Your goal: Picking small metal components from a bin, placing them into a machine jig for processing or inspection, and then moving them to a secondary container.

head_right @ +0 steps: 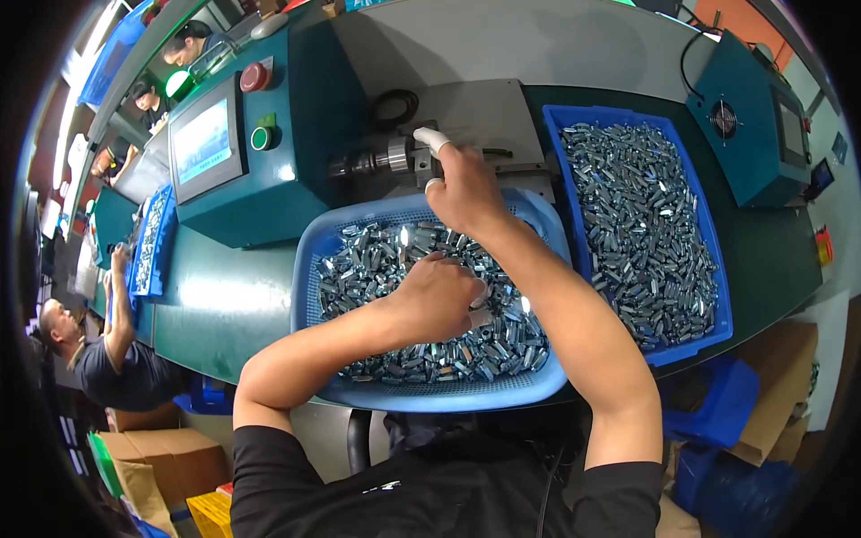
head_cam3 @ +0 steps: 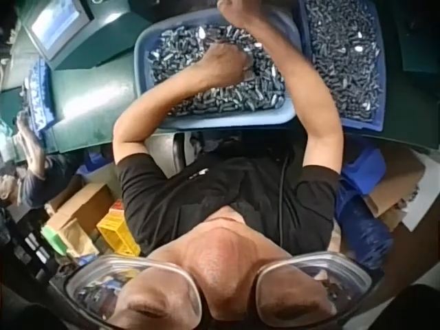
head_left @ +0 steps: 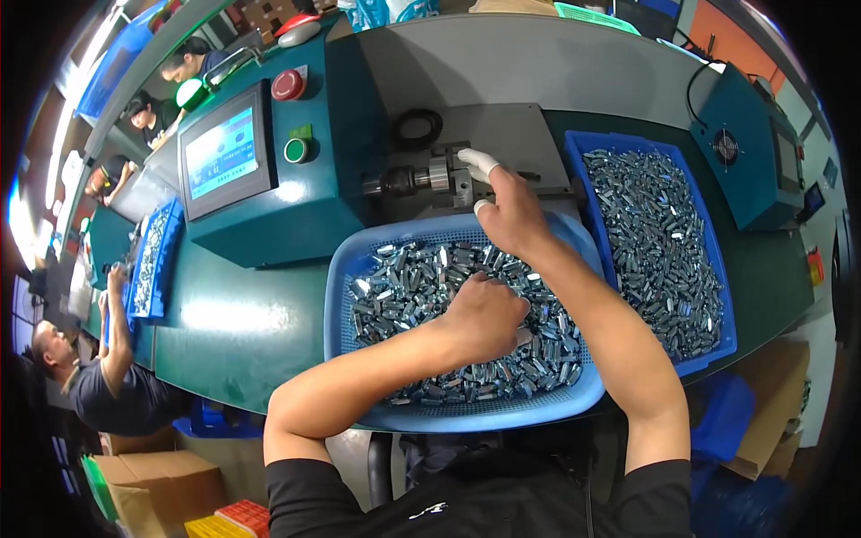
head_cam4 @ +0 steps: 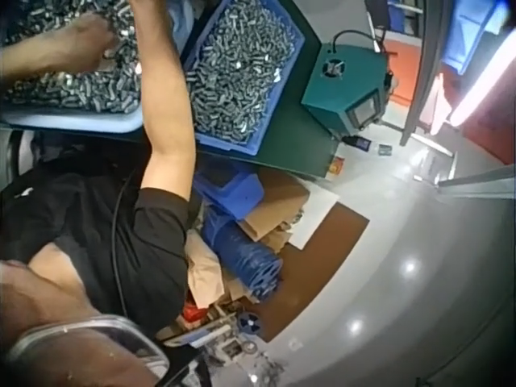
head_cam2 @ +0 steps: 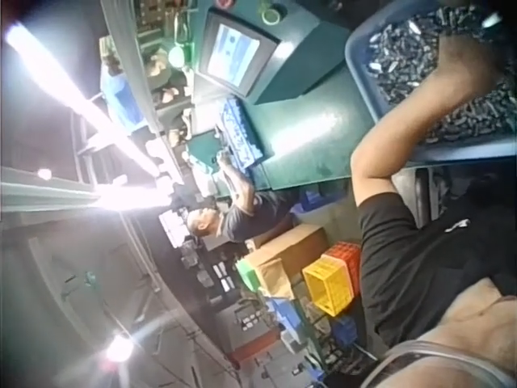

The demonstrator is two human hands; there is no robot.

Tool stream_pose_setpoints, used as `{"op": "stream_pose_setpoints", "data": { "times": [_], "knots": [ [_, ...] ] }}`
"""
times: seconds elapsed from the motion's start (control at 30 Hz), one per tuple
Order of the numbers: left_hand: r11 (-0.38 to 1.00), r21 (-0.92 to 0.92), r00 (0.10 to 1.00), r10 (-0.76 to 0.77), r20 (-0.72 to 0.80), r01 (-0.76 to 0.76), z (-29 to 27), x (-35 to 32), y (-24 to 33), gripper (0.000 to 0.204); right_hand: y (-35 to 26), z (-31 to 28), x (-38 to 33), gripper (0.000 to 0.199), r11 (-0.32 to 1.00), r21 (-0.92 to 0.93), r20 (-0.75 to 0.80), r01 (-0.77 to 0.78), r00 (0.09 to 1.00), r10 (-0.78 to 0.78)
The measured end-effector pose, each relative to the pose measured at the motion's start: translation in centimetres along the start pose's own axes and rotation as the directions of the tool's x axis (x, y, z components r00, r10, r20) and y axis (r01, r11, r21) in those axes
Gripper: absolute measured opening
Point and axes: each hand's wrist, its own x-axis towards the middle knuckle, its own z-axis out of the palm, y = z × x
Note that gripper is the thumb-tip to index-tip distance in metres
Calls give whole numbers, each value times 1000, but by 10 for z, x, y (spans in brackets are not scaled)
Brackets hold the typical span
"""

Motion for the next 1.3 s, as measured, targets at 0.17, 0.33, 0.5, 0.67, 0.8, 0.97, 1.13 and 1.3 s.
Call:
{"op": "stream_pose_setpoints", "data": {
  "times": [0.17,0.33,0.5,0.67,0.8,0.97,1.13,1.3],
  "knots": [
    [995,-7,992,96,-82,-96,7,-5,-1,25,-4,-4,2,63,974,113,-31,-199,979,203],
    [964,-200,981,154,-119,-176,6,-5,-6,15,5,0,-6,62,967,-226,-139,-116,987,86],
    [950,-281,981,92,-169,-137,-3,4,-15,17,12,0,-6,62,967,-203,-127,-152,984,128],
    [997,-54,968,46,-248,-61,4,9,-37,17,11,1,-4,60,972,-210,-90,-102,992,85],
    [1000,-14,975,20,-222,-24,12,15,-44,20,10,-6,0,56,992,-2,-66,-129,990,128],
    [1000,-2,991,13,-131,-13,3,11,-39,20,21,-6,11,53,998,54,-117,-44,992,50],
    [1000,1,983,25,-184,-25,18,11,-44,23,-23,-1,22,50,971,-204,-11,-122,992,122],
    [999,2,988,42,-150,-42,13,15,-40,25,-37,-10,36,55,697,-712,-64,-88,996,61]
  ]
}}
